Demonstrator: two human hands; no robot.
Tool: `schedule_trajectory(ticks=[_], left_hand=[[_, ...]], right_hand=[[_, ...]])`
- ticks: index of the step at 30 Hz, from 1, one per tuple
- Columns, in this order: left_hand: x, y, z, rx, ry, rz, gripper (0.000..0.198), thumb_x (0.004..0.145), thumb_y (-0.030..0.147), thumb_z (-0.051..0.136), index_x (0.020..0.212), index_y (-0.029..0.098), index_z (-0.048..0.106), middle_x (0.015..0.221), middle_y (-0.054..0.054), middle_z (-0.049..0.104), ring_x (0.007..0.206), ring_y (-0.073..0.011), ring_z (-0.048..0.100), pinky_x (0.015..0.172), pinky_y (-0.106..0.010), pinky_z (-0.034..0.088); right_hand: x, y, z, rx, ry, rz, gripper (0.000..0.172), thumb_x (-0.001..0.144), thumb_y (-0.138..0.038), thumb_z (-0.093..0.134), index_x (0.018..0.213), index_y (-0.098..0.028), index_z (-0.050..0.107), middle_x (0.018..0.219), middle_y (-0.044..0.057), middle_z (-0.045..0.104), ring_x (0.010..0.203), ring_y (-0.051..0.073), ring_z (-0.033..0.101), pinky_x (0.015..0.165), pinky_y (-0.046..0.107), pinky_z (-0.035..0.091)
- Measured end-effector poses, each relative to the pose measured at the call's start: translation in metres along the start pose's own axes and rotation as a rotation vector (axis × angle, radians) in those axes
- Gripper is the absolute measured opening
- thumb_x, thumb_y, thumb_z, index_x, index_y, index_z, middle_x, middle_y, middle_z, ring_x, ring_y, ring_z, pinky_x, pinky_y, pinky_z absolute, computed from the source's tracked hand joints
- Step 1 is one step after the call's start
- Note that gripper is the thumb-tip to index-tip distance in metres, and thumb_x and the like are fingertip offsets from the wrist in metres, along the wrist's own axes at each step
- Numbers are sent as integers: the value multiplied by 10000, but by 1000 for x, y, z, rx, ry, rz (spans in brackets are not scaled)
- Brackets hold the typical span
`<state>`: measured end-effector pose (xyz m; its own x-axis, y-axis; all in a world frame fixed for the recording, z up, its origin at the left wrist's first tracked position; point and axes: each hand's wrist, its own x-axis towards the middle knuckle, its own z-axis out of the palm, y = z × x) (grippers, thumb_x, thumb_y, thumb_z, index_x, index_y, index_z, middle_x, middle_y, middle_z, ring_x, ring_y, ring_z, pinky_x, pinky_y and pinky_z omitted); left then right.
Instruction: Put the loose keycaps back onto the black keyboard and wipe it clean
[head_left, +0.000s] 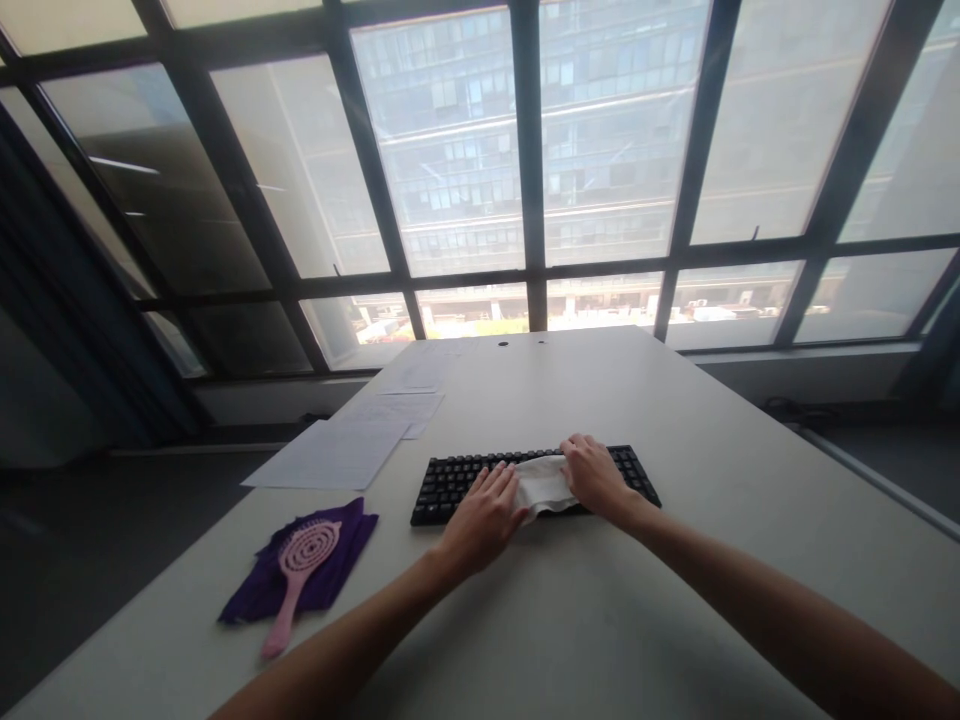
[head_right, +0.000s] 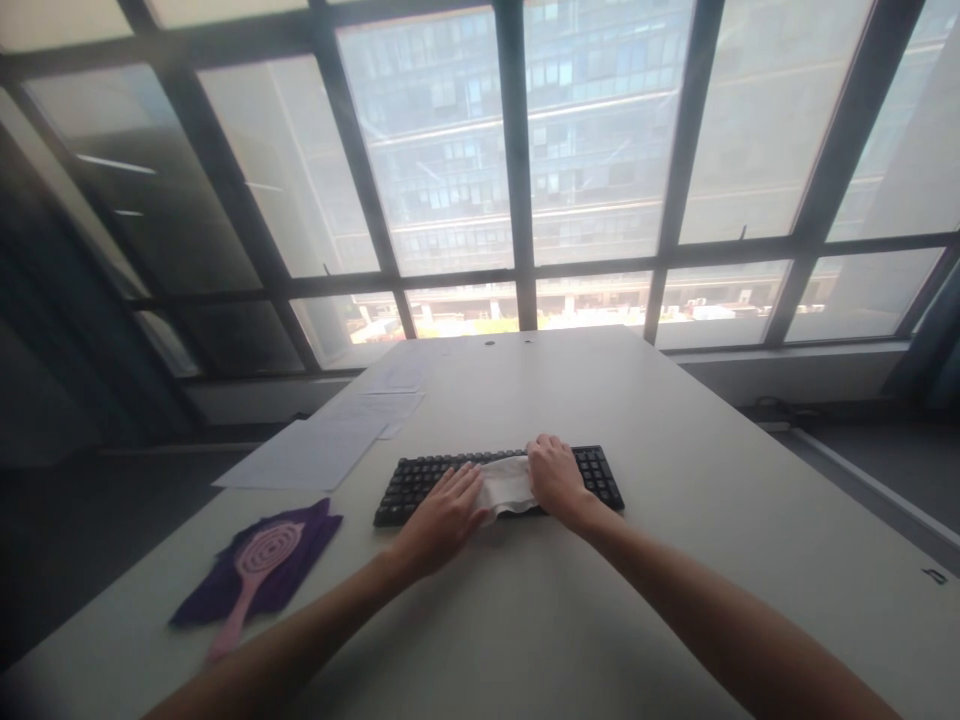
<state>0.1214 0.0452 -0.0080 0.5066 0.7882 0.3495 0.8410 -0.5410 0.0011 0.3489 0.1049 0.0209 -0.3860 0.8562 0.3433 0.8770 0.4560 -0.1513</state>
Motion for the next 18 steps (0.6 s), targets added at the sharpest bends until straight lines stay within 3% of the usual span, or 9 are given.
schedule_trajectory(ticks=[4,7,10,14,18], left_hand=[[14,9,17,-57,15,13,477,1074,350,393,1469,103,493,1528,-203,514,1475,-316,426,1193,-539,399],[18,11,34,-79,12,19,473,1045,291,448,1484,116,481,1557,-210,472,1485,-327,409,1192,-551,403],[16,9,44,-80,26,29,494,1023,225,463,1512,157,458,1588,-188,437,1498,-323,384,1203,-545,394],[12,9,39,-96,17,67,515,1019,241,483,1530,182,450,1602,-164,425,1507,-314,368,1219,-534,377],[11,15,28,-131,14,92,515,1026,315,495,1525,192,473,1599,-139,435,1501,-299,383,1229,-515,369]], right_hand=[[-24,-7,17,117,67,-135,381,1006,-161,437,1319,-107,647,1417,175,609,1324,275,538,1129,402,410],[-42,-11,39,105,18,-238,495,977,-130,441,1452,-32,542,1541,207,499,1465,301,421,1206,441,354],[-51,-9,55,69,-2,-268,545,950,-86,438,1484,7,497,1563,227,455,1492,312,387,1225,465,343],[-53,-7,58,86,27,-255,513,945,-81,474,1447,-17,556,1519,210,512,1451,300,457,1221,451,366],[-57,-12,47,119,39,-222,446,965,-185,563,1385,-48,629,1466,201,574,1397,311,525,1198,451,401]])
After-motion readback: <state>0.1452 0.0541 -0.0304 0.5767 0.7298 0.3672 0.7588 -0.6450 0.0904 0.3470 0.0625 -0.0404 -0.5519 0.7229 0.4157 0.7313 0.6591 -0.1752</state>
